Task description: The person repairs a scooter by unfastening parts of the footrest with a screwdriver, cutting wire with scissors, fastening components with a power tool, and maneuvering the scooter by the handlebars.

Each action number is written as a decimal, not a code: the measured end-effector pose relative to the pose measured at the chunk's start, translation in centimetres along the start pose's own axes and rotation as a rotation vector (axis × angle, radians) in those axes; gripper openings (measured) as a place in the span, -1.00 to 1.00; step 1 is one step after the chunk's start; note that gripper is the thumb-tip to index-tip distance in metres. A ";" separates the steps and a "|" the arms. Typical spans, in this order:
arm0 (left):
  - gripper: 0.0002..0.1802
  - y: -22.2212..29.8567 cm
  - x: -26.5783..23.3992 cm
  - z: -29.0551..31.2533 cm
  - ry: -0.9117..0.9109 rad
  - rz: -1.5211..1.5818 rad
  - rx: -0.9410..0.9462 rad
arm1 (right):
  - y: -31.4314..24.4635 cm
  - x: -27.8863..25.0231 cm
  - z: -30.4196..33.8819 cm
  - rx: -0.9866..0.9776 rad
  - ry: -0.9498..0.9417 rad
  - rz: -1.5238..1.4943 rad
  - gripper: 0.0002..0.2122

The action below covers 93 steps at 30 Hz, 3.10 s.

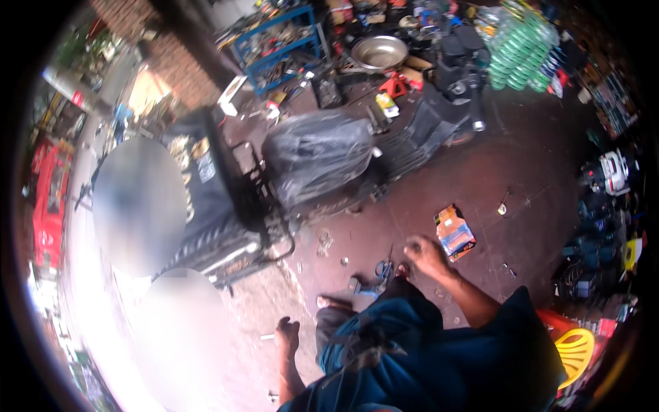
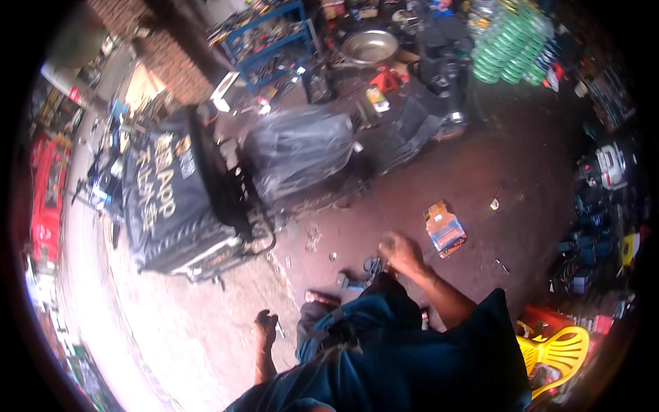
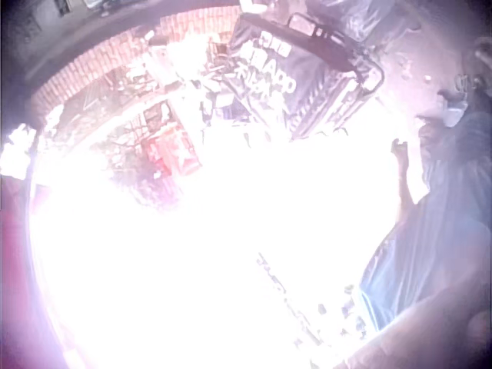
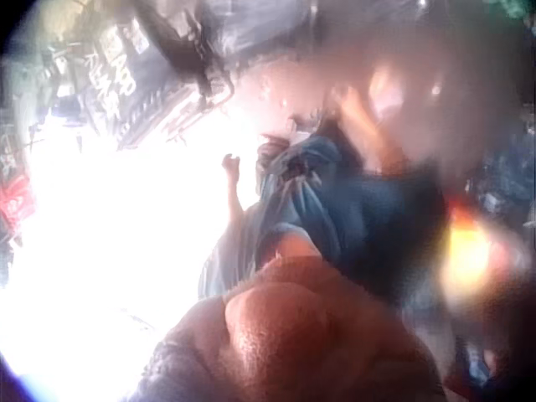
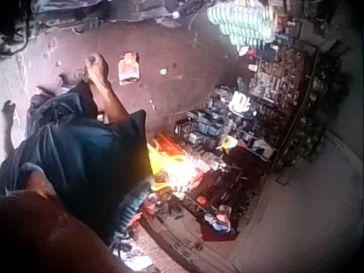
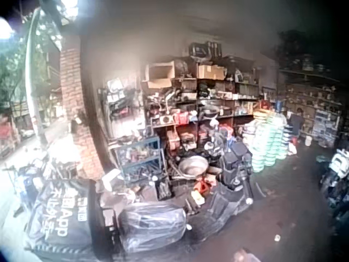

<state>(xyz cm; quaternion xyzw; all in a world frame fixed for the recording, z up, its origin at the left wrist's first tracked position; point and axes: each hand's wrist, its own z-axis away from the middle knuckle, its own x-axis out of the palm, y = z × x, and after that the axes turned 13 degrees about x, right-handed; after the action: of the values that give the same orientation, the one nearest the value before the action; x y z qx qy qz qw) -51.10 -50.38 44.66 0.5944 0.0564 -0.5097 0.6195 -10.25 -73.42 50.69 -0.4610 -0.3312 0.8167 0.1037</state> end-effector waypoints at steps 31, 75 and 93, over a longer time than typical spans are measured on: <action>-0.40 2.7 -25.3 -16.8 0.713 0.575 0.378 | -37.0 19.0 -1.8 -0.330 0.238 -0.494 -0.52; -0.86 -7.6 -68.8 -18.6 0.382 -0.442 1.496 | -50.2 20.4 0.7 0.034 0.677 0.001 -0.56; -0.83 1.6 -58.0 -48.8 0.201 0.659 2.007 | -53.2 25.1 0.4 0.212 0.652 0.179 -0.57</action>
<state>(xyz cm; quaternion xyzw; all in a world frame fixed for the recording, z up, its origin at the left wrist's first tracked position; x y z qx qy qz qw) -51.32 20.78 70.95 0.8588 -0.5033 -0.0781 -0.0550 -31.70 -21.23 67.51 -0.7112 -0.1523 0.6624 0.1795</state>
